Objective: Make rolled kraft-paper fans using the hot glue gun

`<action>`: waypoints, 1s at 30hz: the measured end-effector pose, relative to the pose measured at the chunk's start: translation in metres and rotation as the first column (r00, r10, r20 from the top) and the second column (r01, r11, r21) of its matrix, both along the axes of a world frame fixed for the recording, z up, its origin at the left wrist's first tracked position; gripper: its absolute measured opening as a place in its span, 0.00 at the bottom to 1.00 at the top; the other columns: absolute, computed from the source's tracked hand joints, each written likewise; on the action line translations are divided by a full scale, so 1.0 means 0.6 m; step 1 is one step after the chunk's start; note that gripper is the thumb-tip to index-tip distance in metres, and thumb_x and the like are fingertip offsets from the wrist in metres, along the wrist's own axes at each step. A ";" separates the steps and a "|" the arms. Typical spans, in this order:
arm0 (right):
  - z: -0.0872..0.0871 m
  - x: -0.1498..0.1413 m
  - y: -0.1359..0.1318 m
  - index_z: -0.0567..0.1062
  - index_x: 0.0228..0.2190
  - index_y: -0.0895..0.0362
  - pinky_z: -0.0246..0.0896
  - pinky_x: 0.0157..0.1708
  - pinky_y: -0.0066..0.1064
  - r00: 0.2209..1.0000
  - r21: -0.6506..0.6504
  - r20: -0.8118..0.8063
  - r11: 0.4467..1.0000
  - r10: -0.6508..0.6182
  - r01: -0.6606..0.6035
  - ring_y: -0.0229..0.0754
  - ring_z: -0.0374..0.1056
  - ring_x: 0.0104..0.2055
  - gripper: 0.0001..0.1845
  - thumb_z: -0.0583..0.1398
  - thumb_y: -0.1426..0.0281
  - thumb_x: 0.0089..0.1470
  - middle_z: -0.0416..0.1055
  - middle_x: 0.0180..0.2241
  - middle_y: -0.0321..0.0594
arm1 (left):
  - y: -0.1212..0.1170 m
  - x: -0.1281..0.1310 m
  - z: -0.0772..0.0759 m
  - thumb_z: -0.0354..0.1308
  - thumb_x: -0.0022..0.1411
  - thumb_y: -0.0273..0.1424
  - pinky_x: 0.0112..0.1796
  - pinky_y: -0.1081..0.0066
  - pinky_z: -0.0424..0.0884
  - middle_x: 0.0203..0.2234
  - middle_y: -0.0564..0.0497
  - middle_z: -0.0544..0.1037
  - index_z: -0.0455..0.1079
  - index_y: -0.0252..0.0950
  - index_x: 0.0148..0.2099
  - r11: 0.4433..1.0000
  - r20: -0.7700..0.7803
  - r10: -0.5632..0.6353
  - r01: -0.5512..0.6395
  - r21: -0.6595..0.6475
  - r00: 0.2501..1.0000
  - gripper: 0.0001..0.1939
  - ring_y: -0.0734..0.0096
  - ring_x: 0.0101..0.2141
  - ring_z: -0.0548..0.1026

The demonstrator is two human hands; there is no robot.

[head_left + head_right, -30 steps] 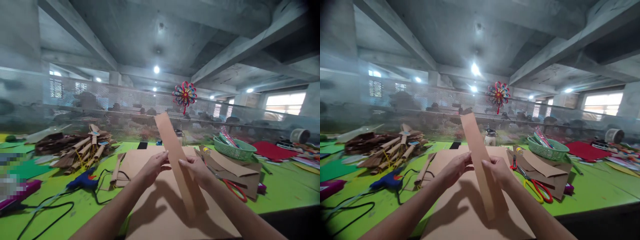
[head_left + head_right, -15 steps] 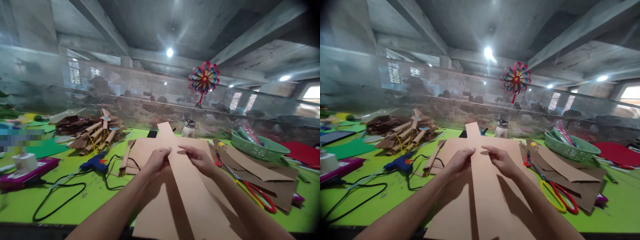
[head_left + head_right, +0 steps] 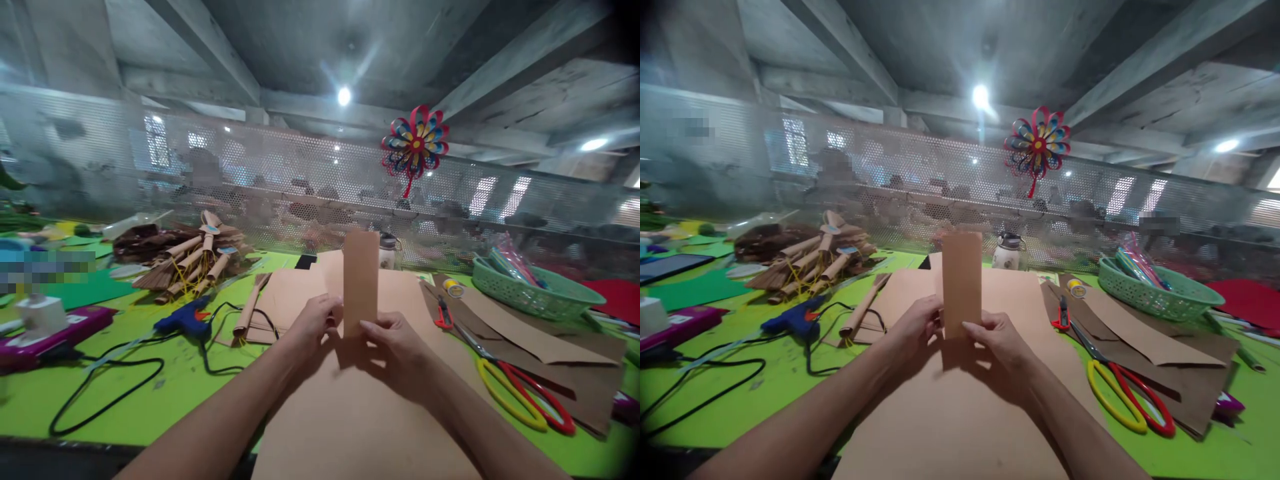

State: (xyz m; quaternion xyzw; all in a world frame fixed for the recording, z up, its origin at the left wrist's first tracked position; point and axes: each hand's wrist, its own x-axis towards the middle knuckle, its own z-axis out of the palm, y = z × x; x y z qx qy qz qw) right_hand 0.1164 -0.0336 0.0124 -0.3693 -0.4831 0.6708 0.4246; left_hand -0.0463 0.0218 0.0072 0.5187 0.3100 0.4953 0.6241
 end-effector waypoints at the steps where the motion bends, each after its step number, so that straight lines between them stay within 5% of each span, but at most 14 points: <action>1: -0.005 -0.003 0.003 0.78 0.40 0.56 0.65 0.36 0.33 1.000 -0.018 -0.016 1.000 0.003 -0.003 0.42 0.71 0.36 0.17 0.66 0.60 0.50 0.75 0.37 0.45 | 0.001 0.001 0.001 0.57 0.53 0.34 0.29 0.70 0.69 0.26 0.48 0.77 0.71 0.34 0.33 0.996 0.095 -0.001 0.010 -0.085 0.995 0.08 0.68 0.27 0.74; 6: -0.031 -0.008 0.021 0.77 0.30 0.59 0.61 0.35 0.31 0.999 -0.049 -0.048 0.999 -0.009 0.006 0.38 0.67 0.32 0.16 0.68 0.59 0.47 0.73 0.29 0.40 | 0.001 0.008 0.009 0.52 0.58 0.31 0.35 0.64 0.73 0.29 0.40 0.79 0.73 0.28 0.35 0.958 0.254 -0.028 0.098 -0.269 0.967 0.12 0.61 0.31 0.77; 12: -0.033 -0.008 0.016 0.76 0.29 0.58 0.57 0.33 0.26 0.992 -0.077 -0.111 0.996 -0.062 0.054 0.36 0.64 0.33 0.11 0.68 0.64 0.47 0.71 0.29 0.38 | 0.000 0.006 0.010 0.47 0.64 0.48 0.42 0.56 0.72 0.33 0.38 0.79 0.71 0.30 0.45 0.982 0.473 -0.059 0.138 -0.133 0.879 0.25 0.54 0.36 0.77; 15: -0.030 -0.010 0.012 0.75 0.27 0.58 0.57 0.33 0.27 0.993 -0.075 -0.111 0.997 -0.037 0.029 0.36 0.63 0.33 0.10 0.67 0.64 0.48 0.70 0.28 0.37 | -0.012 0.002 0.011 0.45 0.59 0.58 0.44 0.53 0.71 0.38 0.34 0.77 0.71 0.27 0.46 0.968 0.451 -0.127 0.209 -0.137 0.883 0.37 0.50 0.39 0.76; 22: -0.029 -0.011 0.008 0.72 0.25 0.57 0.55 0.31 0.26 0.991 -0.071 -0.125 0.997 -0.051 0.043 0.35 0.61 0.31 0.11 0.67 0.65 0.49 0.68 0.26 0.36 | -0.033 -0.002 0.009 0.50 0.49 0.64 0.42 0.53 0.70 0.45 0.35 0.72 0.72 0.30 0.49 0.945 0.448 -0.254 0.318 -0.071 0.857 0.43 0.51 0.41 0.74; 30: -0.025 -0.013 0.000 0.71 0.30 0.56 0.54 0.31 0.24 0.996 -0.047 -0.089 0.999 0.001 -0.005 0.36 0.61 0.35 0.08 0.65 0.66 0.51 0.67 0.30 0.36 | -0.029 0.008 0.032 0.52 0.61 0.51 0.39 0.56 0.74 0.39 0.42 0.77 0.69 0.39 0.51 0.997 0.323 0.004 0.021 -0.076 0.946 0.25 0.55 0.40 0.76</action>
